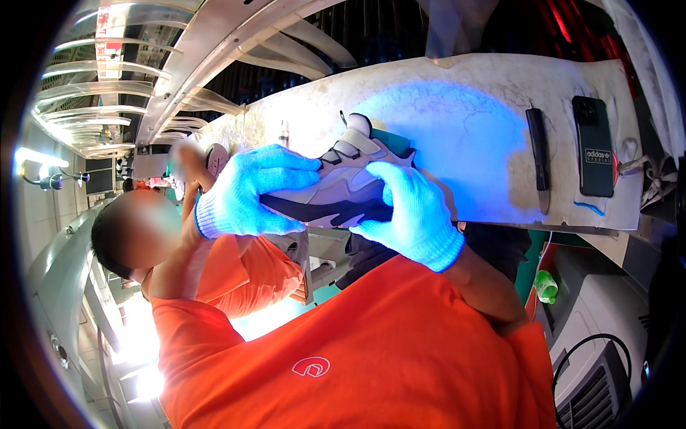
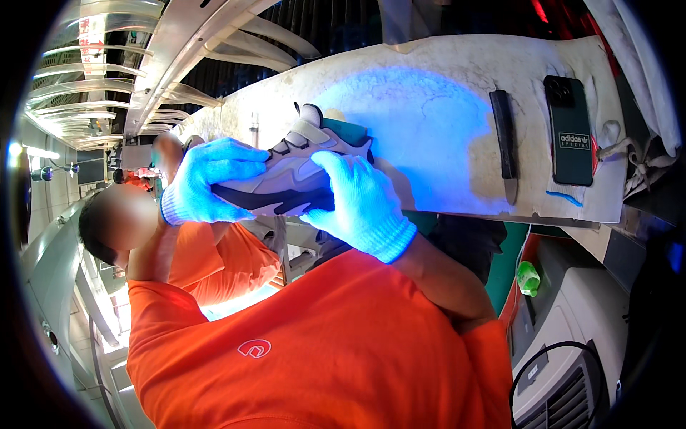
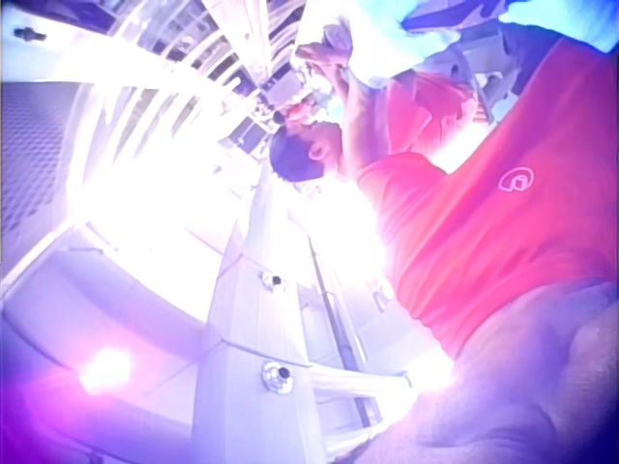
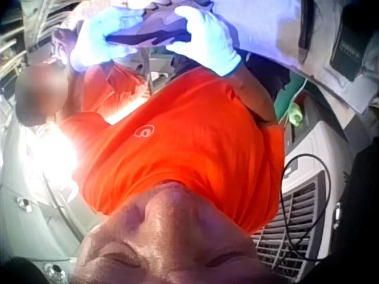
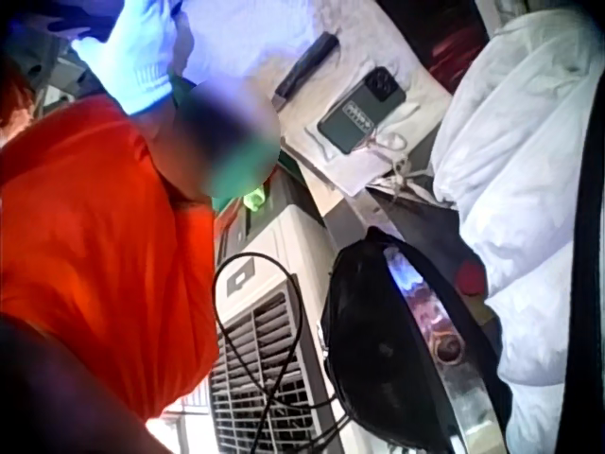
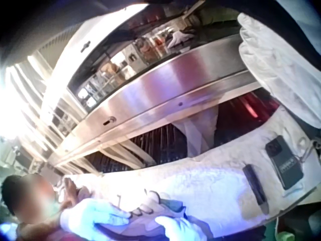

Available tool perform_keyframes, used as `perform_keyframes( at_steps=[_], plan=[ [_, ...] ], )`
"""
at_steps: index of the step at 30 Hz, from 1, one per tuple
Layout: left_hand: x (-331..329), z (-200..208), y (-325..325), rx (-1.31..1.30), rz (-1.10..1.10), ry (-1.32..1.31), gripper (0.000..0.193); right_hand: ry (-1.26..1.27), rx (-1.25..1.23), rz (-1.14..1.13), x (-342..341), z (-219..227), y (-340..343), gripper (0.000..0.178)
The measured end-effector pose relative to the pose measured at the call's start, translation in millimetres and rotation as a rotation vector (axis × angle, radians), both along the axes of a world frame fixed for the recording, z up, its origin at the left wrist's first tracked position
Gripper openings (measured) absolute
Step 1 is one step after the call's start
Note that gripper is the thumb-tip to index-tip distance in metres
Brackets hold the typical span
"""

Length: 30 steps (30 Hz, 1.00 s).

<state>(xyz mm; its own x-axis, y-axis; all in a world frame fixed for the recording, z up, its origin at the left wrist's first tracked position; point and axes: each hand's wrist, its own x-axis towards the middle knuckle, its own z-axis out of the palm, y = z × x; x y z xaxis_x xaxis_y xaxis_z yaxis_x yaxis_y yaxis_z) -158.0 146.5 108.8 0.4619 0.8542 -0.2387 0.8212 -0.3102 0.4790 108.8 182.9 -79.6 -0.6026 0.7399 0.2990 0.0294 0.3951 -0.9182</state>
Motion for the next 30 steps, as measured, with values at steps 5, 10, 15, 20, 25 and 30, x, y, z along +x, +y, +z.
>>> perform_keyframes(
  at_steps=[5,10,15,20,25,30],
  plan=[
    [-6,-6,-3,-0.047,0.071,-0.051,0.063,-0.010,-0.068,-0.043,-9,10,14,0.090],
    [-19,-16,1,-0.349,0.430,-0.319,0.088,-0.126,-0.079,0.003,-19,16,17,0.091],
    [-25,-31,16,-0.660,0.438,0.050,0.114,-0.154,-0.071,0.077,-26,15,10,0.088],
    [48,-23,46,-0.748,0.457,0.494,0.116,-0.192,-0.047,0.045,-36,17,7,0.088],
    [66,-40,44,-0.644,0.546,0.657,0.116,-0.193,-0.002,0.032,-40,10,4,0.089],
    [48,-58,33,-0.498,0.544,0.548,0.106,-0.252,-0.034,0.035,-44,17,0,0.091]
  ],
)
